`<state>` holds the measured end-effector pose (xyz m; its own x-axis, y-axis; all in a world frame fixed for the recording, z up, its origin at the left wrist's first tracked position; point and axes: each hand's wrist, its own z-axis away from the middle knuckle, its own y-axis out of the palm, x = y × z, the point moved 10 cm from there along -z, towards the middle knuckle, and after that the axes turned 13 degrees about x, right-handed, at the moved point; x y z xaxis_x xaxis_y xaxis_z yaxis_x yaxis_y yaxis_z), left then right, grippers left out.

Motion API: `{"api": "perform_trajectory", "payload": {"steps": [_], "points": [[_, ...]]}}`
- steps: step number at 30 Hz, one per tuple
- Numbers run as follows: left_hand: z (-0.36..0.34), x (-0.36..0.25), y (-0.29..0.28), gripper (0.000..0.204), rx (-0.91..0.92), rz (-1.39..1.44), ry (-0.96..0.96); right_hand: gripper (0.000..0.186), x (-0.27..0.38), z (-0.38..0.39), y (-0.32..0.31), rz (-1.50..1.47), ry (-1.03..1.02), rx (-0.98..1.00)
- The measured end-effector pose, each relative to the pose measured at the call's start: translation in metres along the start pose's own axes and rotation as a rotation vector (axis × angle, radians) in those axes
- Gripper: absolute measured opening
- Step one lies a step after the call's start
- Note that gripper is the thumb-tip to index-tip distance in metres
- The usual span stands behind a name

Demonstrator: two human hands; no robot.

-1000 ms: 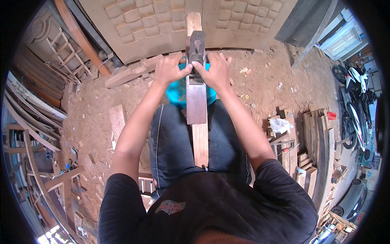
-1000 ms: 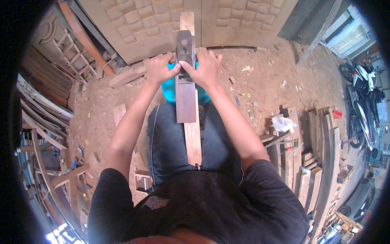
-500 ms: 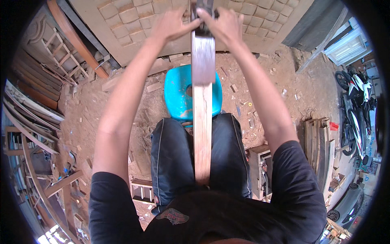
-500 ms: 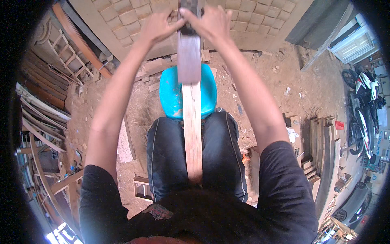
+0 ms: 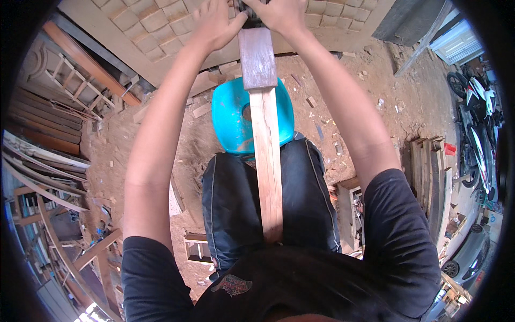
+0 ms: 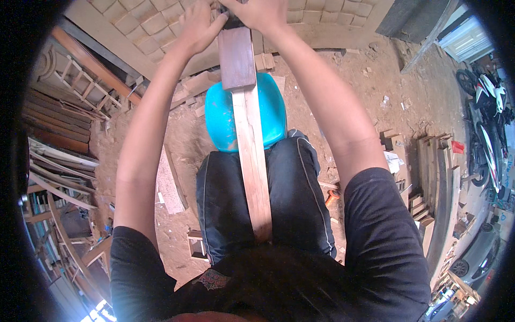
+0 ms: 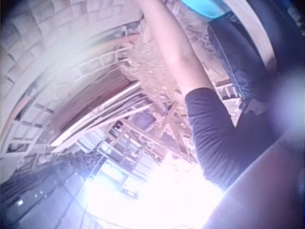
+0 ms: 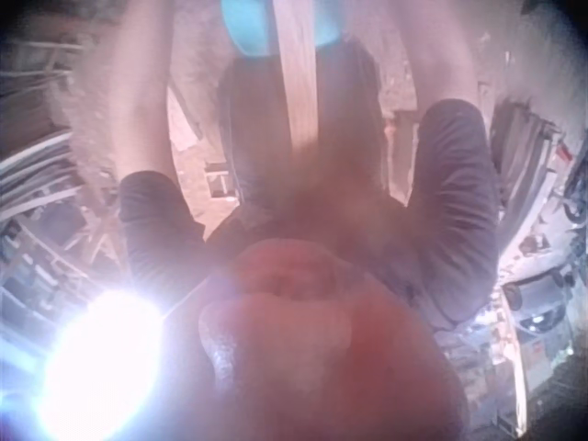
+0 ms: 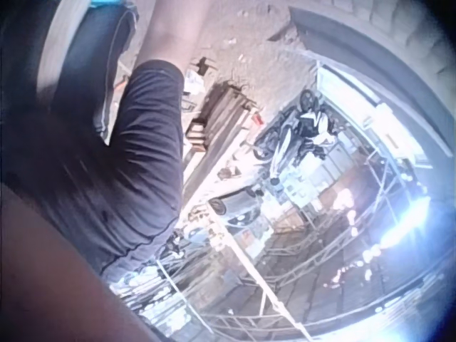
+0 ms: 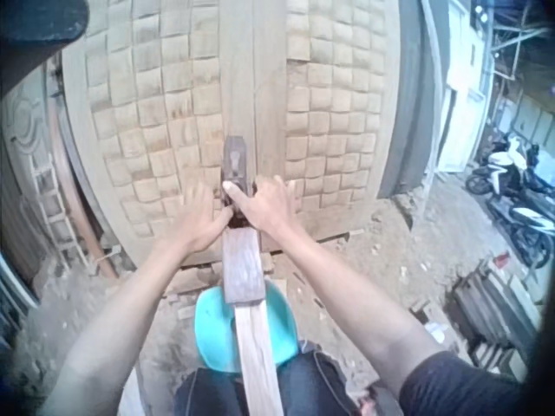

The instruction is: The person uses a wooden hand plane to shave and smooth pieces of lumber, turning and repositioning the wood blocks by hand between strokes.

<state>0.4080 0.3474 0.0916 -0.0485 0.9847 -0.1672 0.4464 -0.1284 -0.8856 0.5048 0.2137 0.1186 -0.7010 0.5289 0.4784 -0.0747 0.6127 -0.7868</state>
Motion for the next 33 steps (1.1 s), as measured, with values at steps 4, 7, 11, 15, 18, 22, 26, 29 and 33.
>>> {"api": "perform_trajectory", "payload": {"steps": [4,7,11,15,18,22,26,29,33], "points": [[0.005,-0.003,0.011,0.074,0.119,-0.113,-0.027,0.083,0.001,0.01,0.001,-0.006,-0.035,-0.013],[-0.005,-0.002,0.023,0.071,0.324,0.025,-0.077,0.086,-0.008,0.01,0.01,0.052,-0.09,-0.004],[-0.004,0.01,0.029,0.072,0.325,0.027,-0.119,0.088,-0.008,0.006,0.022,0.092,-0.062,-0.008],[-0.004,0.019,0.03,0.069,0.33,0.037,-0.124,0.09,-0.006,0.0,0.023,0.081,-0.076,0.007],[-0.018,0.021,0.018,0.067,0.289,-0.004,-0.087,0.089,-0.005,-0.018,0.024,0.099,-0.074,0.063],[-0.018,0.051,0.019,0.068,0.194,-0.023,-0.083,0.081,0.024,-0.026,0.023,-0.104,-0.098,0.142],[-0.019,0.054,0.029,0.06,0.179,-0.023,-0.103,0.082,0.016,-0.031,0.028,0.024,-0.077,0.093],[-0.023,0.054,0.018,0.047,0.054,0.162,-0.004,0.083,0.015,-0.034,0.025,0.002,-0.094,-0.035],[-0.042,0.028,0.001,0.038,0.138,0.182,0.004,0.086,-0.005,-0.048,0.028,0.019,-0.024,0.053]]}}
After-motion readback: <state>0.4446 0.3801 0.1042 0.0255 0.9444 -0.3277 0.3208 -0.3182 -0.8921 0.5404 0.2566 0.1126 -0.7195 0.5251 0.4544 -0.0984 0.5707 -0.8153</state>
